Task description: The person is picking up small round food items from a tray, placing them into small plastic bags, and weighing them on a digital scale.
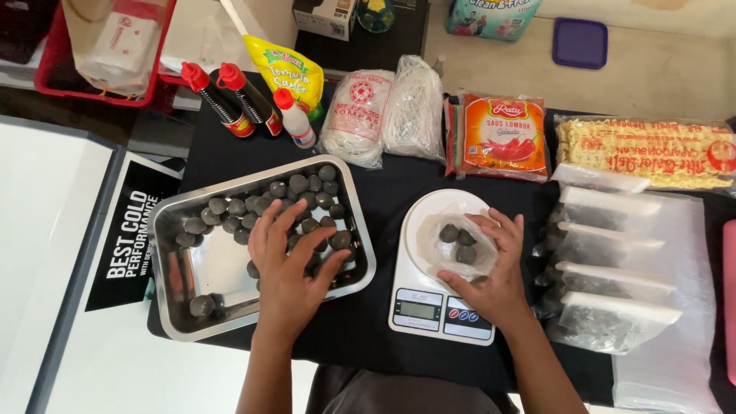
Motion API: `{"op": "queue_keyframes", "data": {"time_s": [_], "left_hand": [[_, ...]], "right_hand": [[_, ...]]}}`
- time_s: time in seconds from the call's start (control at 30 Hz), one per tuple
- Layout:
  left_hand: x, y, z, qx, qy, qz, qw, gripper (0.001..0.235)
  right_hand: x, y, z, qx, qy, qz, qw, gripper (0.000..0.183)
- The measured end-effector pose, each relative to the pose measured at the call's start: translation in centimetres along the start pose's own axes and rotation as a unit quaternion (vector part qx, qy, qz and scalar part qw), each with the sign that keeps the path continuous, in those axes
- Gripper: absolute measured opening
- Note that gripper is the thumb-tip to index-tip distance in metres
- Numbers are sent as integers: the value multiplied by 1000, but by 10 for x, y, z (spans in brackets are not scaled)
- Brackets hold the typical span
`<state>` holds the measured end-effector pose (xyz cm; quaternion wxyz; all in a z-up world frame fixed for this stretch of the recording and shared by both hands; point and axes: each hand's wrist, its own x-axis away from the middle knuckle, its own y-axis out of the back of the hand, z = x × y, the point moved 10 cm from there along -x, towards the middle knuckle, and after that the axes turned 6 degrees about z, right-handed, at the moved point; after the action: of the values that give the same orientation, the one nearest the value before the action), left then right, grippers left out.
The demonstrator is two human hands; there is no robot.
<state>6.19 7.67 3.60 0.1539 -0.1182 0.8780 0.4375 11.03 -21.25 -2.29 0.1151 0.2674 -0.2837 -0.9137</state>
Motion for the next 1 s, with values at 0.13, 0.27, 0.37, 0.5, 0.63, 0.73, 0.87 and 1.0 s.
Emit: {"op": "queue_keyframes", "data": {"time_s": [0.13, 0.27, 0.37, 0.5, 0.63, 0.73, 0.87, 1.0], "left_hand": [[-3, -1, -10, 16, -15, -6, 1000, 30], [-8, -18, -30, 37, -52, 4, 998, 31], [-12, -40, -53, 62, -84, 21, 994, 33], [-13, -67, -86, 104, -128, 36, 986, 30], [-17, -82, -101, 112, -153, 40, 981, 30], [-22, -87, -108, 120, -157, 48, 979, 31], [-24, -93, -111, 95, -159, 68, 980, 31], [-25, -93, -112, 88, -155, 89, 980, 23]], "right_hand": [[-3, 1, 5, 4, 0, 0, 1000, 88], [-4, 0, 6, 2, 0, 2, 1000, 89], [-5, 0, 8, 8, 0, 2, 1000, 86], [-5, 1, 11, 21, 0, 3, 1000, 85], [-2, 0, 6, 26, -5, -5, 1000, 83], [-1, 0, 3, 30, -5, -5, 1000, 80], [-1, -1, 2, 22, -10, 2, 1000, 78], [0, -1, -1, 18, -15, 6, 1000, 76]]}}
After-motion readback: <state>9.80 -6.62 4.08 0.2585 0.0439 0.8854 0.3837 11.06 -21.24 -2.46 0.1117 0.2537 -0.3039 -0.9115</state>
